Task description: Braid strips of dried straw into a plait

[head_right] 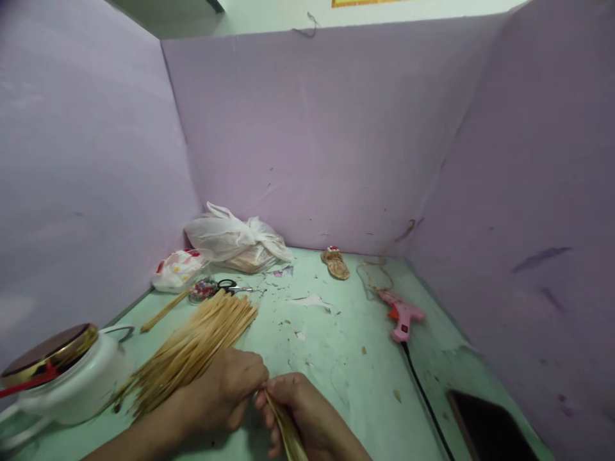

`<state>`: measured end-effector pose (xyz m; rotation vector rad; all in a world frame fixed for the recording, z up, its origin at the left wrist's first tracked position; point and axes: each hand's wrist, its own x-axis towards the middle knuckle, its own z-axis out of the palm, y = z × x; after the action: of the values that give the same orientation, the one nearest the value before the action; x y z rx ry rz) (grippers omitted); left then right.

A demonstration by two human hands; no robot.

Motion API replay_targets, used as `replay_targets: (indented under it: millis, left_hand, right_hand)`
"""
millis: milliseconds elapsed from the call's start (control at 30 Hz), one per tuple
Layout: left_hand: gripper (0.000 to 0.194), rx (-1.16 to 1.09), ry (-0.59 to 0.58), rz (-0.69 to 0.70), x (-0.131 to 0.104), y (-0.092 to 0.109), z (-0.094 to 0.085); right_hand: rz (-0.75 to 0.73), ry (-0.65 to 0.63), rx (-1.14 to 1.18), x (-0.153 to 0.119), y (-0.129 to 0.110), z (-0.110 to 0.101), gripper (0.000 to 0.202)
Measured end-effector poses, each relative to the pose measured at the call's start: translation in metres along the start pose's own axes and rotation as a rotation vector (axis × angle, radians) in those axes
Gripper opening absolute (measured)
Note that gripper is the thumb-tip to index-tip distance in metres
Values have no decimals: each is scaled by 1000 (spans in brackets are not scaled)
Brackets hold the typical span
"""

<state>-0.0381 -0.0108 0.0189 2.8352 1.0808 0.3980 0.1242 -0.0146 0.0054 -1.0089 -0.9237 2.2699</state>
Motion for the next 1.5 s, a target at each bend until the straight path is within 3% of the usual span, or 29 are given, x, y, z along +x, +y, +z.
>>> replay_targets:
  millis: [167, 300, 367, 533, 700, 833, 1133, 1267, 1500]
  left_hand:
    - [17, -243, 11, -78, 1, -5, 0]
    - [24, -507, 163, -267, 3, -7, 1]
    - [24, -547, 205, -261, 3, -7, 2]
    - [24, -395, 113, -79, 3, -6, 7]
    - [13, -107, 111, -64, 0, -3, 11]
    - [10, -3, 57, -67, 0, -1, 7]
    - [7, 30, -202, -128, 5, 1, -4]
    - [9, 1, -249, -117, 8, 1, -6]
    - [10, -10, -230, -144, 8, -2, -1]
  right_hand:
    - [-49, 57, -4, 3, -2, 2, 20]
    - [-59, 131, 58, 4, -5, -3, 17]
    - [-58, 142, 62, 4, -6, -5, 17]
    - [-49, 116, -14, 4, -6, -3, 18]
    - [-27, 91, -68, 2, -1, 4, 29]
    - [-50, 201, -239, 5, 8, 2, 40]
    - [-300, 182, -802, 5, 6, -10, 34]
    - [-270, 152, -900, 4, 3, -9, 31]
    - [-283, 229, -889, 10, 11, -9, 26]
